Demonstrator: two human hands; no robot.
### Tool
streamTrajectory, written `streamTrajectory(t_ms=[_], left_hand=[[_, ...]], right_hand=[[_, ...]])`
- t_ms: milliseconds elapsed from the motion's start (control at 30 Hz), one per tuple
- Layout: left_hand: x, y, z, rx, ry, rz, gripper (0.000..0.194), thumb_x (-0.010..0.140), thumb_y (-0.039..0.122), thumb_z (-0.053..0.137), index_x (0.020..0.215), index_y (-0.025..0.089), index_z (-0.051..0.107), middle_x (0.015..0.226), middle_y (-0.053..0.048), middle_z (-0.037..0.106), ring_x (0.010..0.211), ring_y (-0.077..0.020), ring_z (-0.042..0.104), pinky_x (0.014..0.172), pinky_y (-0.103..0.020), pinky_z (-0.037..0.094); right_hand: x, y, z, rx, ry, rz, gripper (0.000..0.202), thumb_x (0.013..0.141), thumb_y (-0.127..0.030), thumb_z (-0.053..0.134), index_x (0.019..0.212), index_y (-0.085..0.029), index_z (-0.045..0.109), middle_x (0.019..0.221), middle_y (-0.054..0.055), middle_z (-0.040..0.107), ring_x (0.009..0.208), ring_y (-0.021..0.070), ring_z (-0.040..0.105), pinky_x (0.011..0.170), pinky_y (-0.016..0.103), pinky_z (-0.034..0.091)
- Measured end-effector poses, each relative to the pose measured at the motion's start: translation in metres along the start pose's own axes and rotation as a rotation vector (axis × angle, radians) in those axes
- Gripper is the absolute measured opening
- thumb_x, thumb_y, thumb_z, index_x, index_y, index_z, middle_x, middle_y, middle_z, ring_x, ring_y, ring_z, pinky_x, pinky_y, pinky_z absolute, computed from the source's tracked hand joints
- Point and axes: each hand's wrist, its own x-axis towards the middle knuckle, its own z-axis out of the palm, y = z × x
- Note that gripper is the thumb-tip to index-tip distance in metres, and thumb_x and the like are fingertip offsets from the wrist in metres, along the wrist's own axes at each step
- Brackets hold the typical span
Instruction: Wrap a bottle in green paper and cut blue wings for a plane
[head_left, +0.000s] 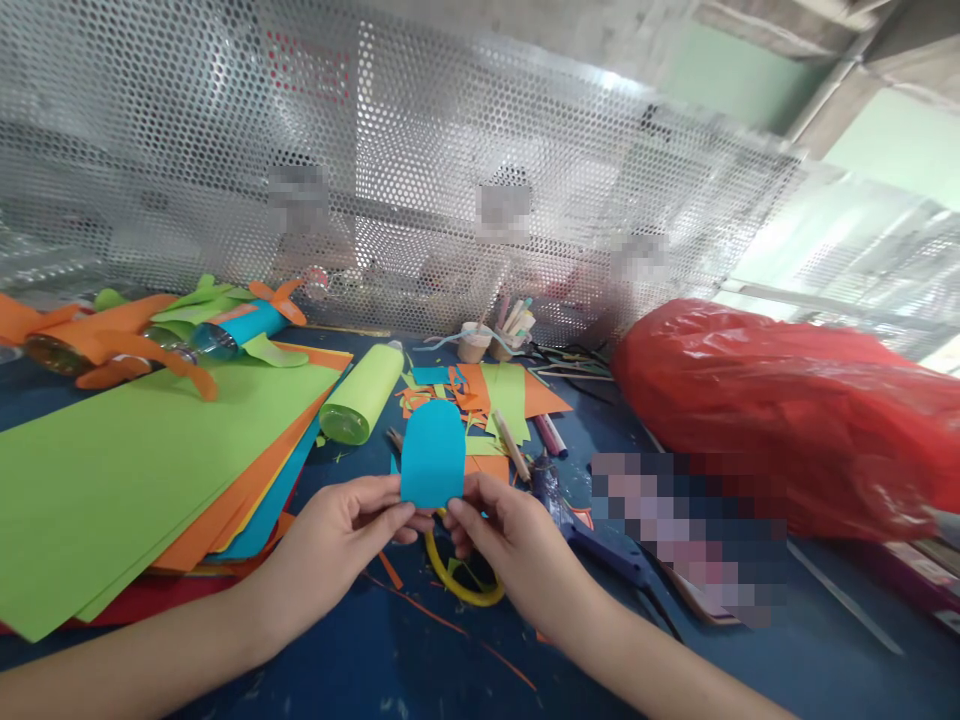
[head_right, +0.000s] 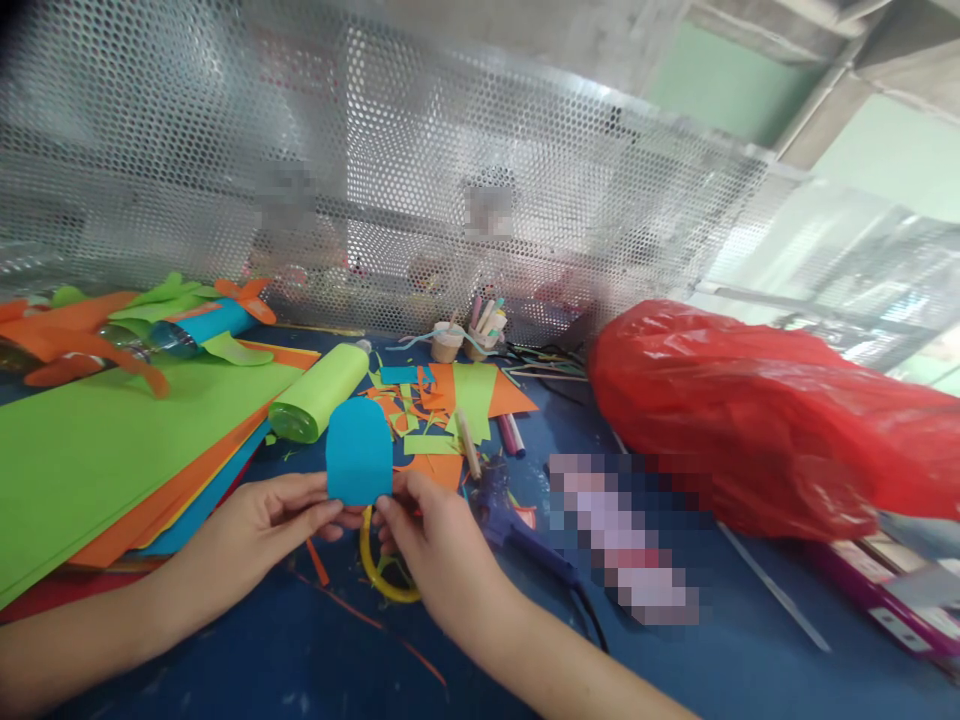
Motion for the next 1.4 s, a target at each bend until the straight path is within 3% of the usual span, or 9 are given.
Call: streamTrajectory(t_ms=[133, 367, 533, 767, 1000, 1233, 1400], left_hand=[[0.0, 0.003, 0.001, 0.0, 0.027, -0.004, 0.025, 0.084, 0.031, 0.06, 0.101, 0.018, 0.073, 0.094, -0.004, 0.077, 0.083, -0.0194, 0.071, 0.079, -0.028, 0.056], [-0.002, 0.0, 0.001, 0.059, 0.041, 0.026, 0.025, 0.087, 0.03, 0.057, 0.103, 0.019, 0.073, 0.096, -0.004, 0.077, 0.083, -0.0181, 0.07, 0.08, -0.027, 0.056], [-0.001, -0.006, -0.001, -0.02, -0.012, -0.001, 0.027, 0.085, 0.032, 0.062, 0.109, 0.024, 0.072, 0.102, -0.001, 0.076, 0.092, -0.0196, 0.069, 0.087, -0.029, 0.053], [-0.004, -0.006, 0.0, 0.022, -0.032, 0.05, 0.023, 0.085, 0.028, 0.062, 0.105, 0.026, 0.074, 0.092, 0.001, 0.076, 0.084, -0.0184, 0.068, 0.081, -0.028, 0.054], [-0.005, -0.003, 0.004, 0.054, -0.028, 0.035, 0.024, 0.085, 0.03, 0.062, 0.104, 0.025, 0.075, 0.085, 0.0, 0.076, 0.083, -0.0213, 0.069, 0.081, -0.032, 0.054], [-0.002, 0.004, 0.0, -0.014, -0.008, 0.031, 0.025, 0.088, 0.031, 0.059, 0.108, 0.024, 0.073, 0.104, -0.003, 0.075, 0.091, -0.0215, 0.07, 0.083, -0.031, 0.055], [-0.002, 0.005, 0.001, -0.079, -0.032, 0.043, 0.027, 0.09, 0.029, 0.057, 0.112, 0.02, 0.07, 0.111, -0.006, 0.073, 0.099, -0.0209, 0.068, 0.089, -0.031, 0.053]], right_hand=[[0.001, 0.002, 0.0, 0.067, 0.009, 0.025, 0.01, 0.09, -0.025, 0.047, 0.084, -0.018, 0.053, 0.069, -0.001, 0.054, 0.061, 0.0132, 0.054, 0.059, 0.025, 0.048], [0.002, 0.002, -0.002, -0.032, 0.038, 0.047, 0.009, 0.089, -0.024, 0.051, 0.082, -0.019, 0.054, 0.071, -0.001, 0.056, 0.059, 0.0125, 0.055, 0.058, 0.025, 0.046], [0.0, -0.002, -0.001, -0.113, 0.02, 0.004, 0.012, 0.09, -0.02, 0.048, 0.08, -0.02, 0.054, 0.068, -0.002, 0.058, 0.06, 0.0131, 0.056, 0.059, 0.024, 0.045], [-0.006, -0.002, 0.006, -0.105, -0.016, -0.061, 0.013, 0.084, -0.026, 0.061, 0.093, -0.017, 0.064, 0.086, 0.004, 0.07, 0.073, 0.0176, 0.063, 0.065, 0.026, 0.049], [-0.006, -0.003, 0.006, -0.171, 0.015, -0.046, 0.007, 0.084, -0.021, 0.058, 0.086, -0.017, 0.064, 0.08, 0.003, 0.069, 0.072, 0.0171, 0.062, 0.068, 0.028, 0.049], [-0.001, 0.0, 0.0, 0.197, -0.026, 0.038, 0.018, 0.086, -0.037, 0.056, 0.081, -0.02, 0.056, 0.072, 0.0, 0.062, 0.067, 0.0145, 0.062, 0.066, 0.026, 0.051], [0.002, 0.002, 0.001, 0.233, -0.021, 0.002, 0.025, 0.087, -0.044, 0.055, 0.081, -0.02, 0.058, 0.074, 0.0, 0.062, 0.067, 0.0144, 0.062, 0.068, 0.028, 0.053]])
